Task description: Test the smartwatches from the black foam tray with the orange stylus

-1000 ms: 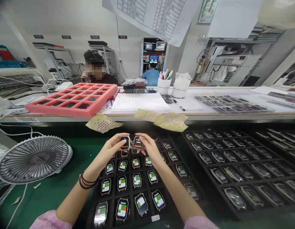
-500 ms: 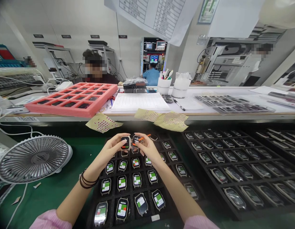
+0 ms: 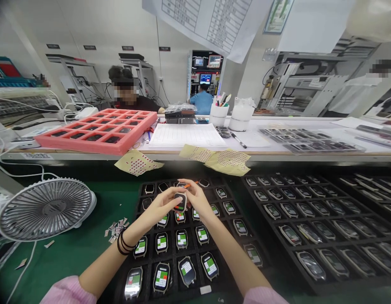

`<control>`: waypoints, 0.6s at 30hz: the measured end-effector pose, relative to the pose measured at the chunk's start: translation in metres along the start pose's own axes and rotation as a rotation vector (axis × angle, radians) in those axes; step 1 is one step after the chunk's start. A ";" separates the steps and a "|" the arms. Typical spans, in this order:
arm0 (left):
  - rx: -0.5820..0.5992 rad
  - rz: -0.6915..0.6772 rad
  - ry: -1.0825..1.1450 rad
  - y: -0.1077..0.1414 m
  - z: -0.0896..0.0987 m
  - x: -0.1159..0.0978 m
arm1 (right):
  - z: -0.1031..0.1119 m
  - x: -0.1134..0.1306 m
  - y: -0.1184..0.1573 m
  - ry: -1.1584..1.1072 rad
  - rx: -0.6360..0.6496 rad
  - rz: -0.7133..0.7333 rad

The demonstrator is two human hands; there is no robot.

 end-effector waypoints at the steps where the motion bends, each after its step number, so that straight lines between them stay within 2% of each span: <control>1: 0.001 0.002 0.009 0.000 -0.001 0.001 | 0.000 -0.001 0.000 -0.008 -0.001 -0.006; 5: -0.063 0.034 0.044 0.004 0.009 -0.009 | 0.000 -0.002 -0.001 -0.070 -0.011 -0.022; 9: -0.130 0.002 0.069 0.007 0.019 -0.026 | 0.006 0.003 -0.002 -0.133 -0.052 -0.005; 18: -0.114 -0.006 0.078 0.006 0.018 -0.026 | 0.009 0.005 -0.001 -0.127 -0.091 -0.020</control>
Point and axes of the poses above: each hand's wrist, its own y-axis away from the middle knuckle, its own z-axis out of the back of the hand, x = y × z, the point moved 10 cm from there along -y, towards the middle knuckle, and after that the axes turned 6 degrees about -z, right-handed, at the moved point
